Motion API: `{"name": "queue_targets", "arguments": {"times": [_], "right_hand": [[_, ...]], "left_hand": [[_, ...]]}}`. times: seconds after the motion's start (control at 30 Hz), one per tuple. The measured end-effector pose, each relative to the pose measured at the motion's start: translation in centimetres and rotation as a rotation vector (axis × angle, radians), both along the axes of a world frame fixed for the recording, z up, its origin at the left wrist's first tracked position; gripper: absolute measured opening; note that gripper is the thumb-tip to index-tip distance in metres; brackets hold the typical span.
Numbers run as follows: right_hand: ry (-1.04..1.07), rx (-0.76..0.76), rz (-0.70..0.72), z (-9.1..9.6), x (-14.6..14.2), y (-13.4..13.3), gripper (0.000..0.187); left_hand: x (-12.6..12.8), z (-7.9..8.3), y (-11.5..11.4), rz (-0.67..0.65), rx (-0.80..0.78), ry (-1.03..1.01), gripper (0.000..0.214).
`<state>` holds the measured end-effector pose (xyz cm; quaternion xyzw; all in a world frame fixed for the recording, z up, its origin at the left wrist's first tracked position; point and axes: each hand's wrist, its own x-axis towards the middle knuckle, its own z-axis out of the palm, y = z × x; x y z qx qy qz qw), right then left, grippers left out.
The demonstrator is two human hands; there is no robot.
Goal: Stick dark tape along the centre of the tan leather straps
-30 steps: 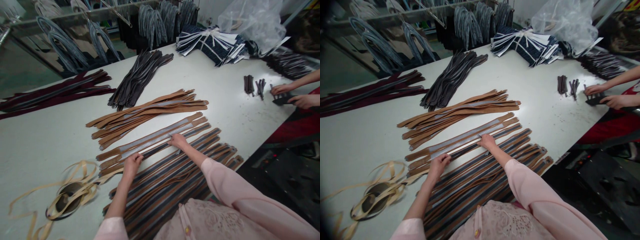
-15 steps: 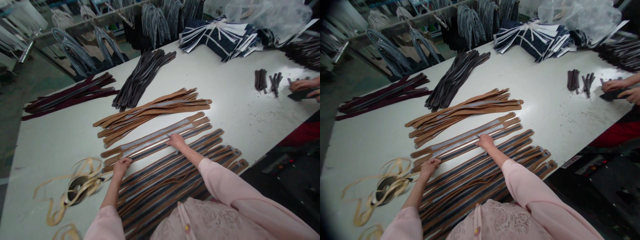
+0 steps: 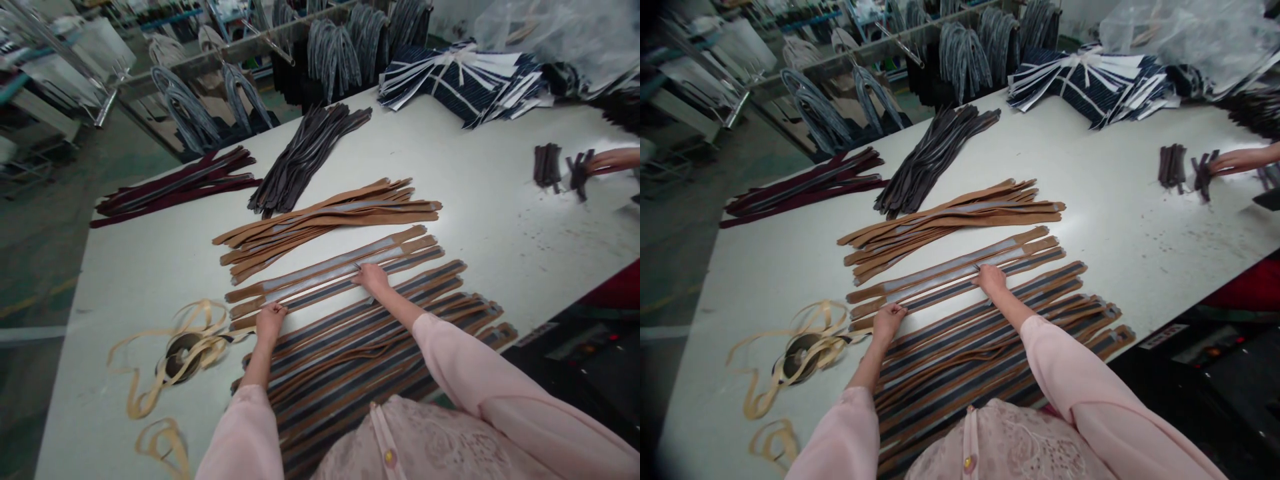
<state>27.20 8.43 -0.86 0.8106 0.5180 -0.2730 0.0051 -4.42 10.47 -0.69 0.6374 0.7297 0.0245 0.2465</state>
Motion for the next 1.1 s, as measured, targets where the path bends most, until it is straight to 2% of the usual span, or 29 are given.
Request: {"name": "queue_targets", "arguments": {"times": [0.1,0.17,0.27,0.33,0.43,0.5,0.6,0.73,0.87,1.0,1.1], "right_hand": [[-0.097,-0.027,-0.019,0.8,0.7,0.0,0.031],[-0.161,0.021,0.000,1.3,-0.7,-0.2,0.028],[-0.079,0.100,0.148,1.7,-6.0,-0.1,0.026],[0.044,0.069,0.250,1.4,-10.3,0.1,0.027],[0.092,0.011,0.230,0.5,-14.3,0.5,0.028],[0.069,0.000,0.188,0.1,-15.0,0.8,0.029],[0.045,-0.006,0.173,-0.2,-14.6,0.9,0.029],[0.029,-0.015,0.171,-0.2,-14.5,0.9,0.034],[0.017,-0.017,0.152,-0.1,-15.2,0.8,0.036],[0.002,-0.021,0.132,0.0,-15.7,0.9,0.036],[-0.016,-0.034,0.108,0.2,-15.8,0.8,0.035]], "left_hand": [[1.6,-0.5,-1.1,0.029,0.027,0.017,0.023],[2.5,-0.9,-1.7,0.050,0.035,0.024,0.024],[2.9,-1.4,-1.8,0.051,0.035,-0.007,0.025],[2.5,-1.5,-1.4,0.025,0.031,-0.062,0.025],[0.7,-1.4,-0.6,-0.057,0.011,-0.197,0.026],[-1.6,-1.1,-0.2,-0.109,0.007,-0.283,0.027],[-6.7,-0.6,0.1,-0.125,0.020,-0.347,0.029],[-14.3,-0.1,0.1,-0.103,0.021,-0.358,0.030],[-20.5,0.6,0.9,-0.083,0.025,-0.324,0.028],[-25.0,1.0,1.8,-0.109,0.035,-0.185,0.030],[-26.9,0.9,1.6,-0.184,0.021,-0.050,0.031]]}}
